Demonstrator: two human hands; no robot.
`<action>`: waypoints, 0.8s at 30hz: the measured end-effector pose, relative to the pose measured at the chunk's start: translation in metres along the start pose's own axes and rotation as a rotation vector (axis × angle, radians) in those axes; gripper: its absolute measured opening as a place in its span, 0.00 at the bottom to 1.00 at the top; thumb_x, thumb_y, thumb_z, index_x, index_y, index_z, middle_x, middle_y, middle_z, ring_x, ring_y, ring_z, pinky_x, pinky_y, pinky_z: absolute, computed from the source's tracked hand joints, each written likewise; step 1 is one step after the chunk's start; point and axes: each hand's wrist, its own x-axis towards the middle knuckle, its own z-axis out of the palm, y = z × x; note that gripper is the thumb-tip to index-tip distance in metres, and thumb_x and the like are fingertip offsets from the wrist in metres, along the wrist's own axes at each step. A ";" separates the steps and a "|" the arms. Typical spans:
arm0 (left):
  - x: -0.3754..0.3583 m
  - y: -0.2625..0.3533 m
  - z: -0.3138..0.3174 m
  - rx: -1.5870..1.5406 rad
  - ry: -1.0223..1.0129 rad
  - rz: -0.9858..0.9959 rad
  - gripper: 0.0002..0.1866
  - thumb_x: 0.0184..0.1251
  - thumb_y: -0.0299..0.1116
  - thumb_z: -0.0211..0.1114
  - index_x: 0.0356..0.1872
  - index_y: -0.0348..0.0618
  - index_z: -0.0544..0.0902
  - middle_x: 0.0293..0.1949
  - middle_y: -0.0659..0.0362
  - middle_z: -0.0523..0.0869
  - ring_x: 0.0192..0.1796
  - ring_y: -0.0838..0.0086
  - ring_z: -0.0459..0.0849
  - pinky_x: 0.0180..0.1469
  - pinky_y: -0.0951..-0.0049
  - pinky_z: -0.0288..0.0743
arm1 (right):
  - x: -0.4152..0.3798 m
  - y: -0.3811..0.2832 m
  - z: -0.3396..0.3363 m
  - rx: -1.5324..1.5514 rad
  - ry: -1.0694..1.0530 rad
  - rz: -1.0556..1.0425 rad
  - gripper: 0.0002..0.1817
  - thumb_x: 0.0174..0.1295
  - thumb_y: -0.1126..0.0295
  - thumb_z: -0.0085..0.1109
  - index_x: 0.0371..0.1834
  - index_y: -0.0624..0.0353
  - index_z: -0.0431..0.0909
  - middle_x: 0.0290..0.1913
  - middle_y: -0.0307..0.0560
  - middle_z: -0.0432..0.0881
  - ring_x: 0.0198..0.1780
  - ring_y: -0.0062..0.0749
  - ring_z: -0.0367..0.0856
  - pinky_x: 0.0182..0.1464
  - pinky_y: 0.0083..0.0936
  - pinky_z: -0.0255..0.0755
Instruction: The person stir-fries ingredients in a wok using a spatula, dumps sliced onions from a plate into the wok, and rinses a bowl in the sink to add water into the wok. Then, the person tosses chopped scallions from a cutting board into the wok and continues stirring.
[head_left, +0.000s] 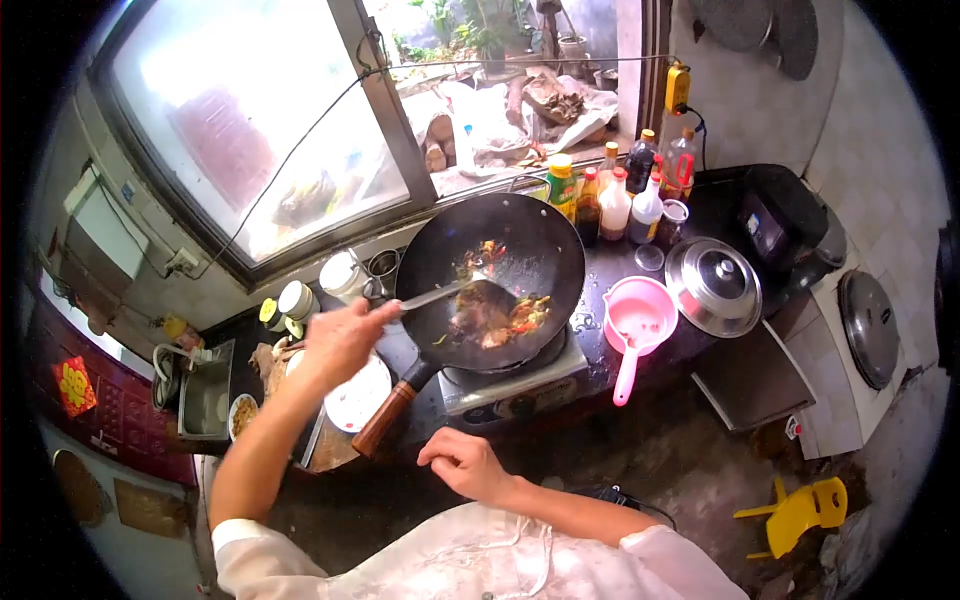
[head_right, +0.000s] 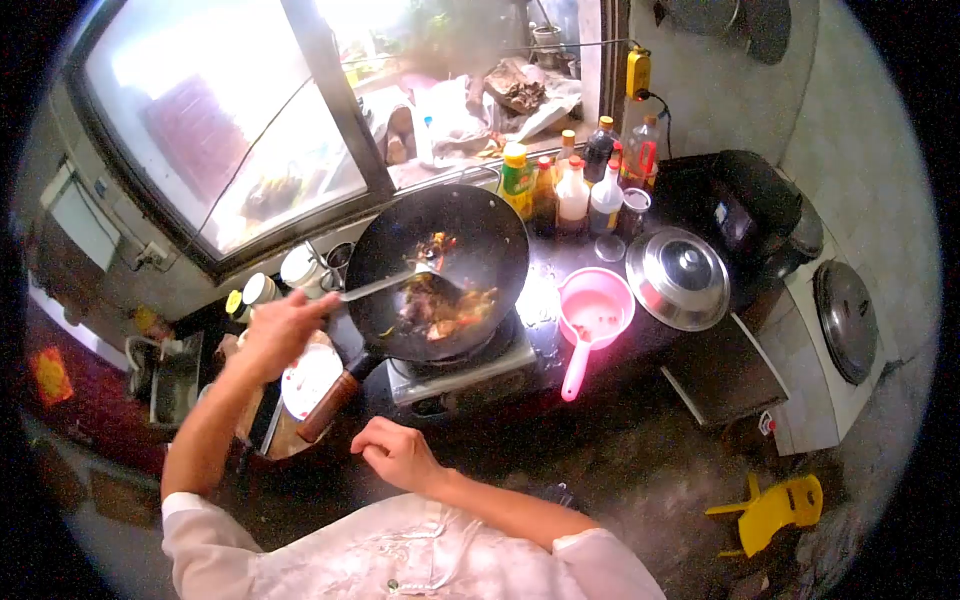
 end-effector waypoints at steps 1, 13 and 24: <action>-0.005 -0.011 -0.014 0.001 0.007 -0.016 0.22 0.67 0.33 0.67 0.61 0.68 0.82 0.34 0.62 0.79 0.30 0.72 0.82 0.31 0.67 0.78 | 0.002 -0.001 -0.002 0.002 0.003 0.004 0.07 0.57 0.80 0.56 0.34 0.62 0.84 0.34 0.47 0.83 0.32 0.38 0.84 0.35 0.29 0.77; -0.019 -0.015 -0.051 -0.141 -0.069 0.001 0.20 0.63 0.35 0.68 0.58 0.60 0.85 0.34 0.55 0.82 0.37 0.57 0.85 0.40 0.59 0.78 | 0.006 -0.001 0.002 0.036 -0.048 -0.014 0.06 0.58 0.79 0.57 0.34 0.61 0.84 0.35 0.47 0.83 0.33 0.36 0.84 0.35 0.27 0.77; -0.012 0.013 -0.036 -0.217 -0.065 0.018 0.20 0.69 0.40 0.64 0.62 0.59 0.81 0.37 0.55 0.85 0.40 0.56 0.86 0.42 0.56 0.79 | 0.012 -0.002 -0.011 0.019 0.005 0.001 0.07 0.57 0.79 0.56 0.34 0.61 0.84 0.34 0.47 0.83 0.32 0.36 0.83 0.35 0.28 0.77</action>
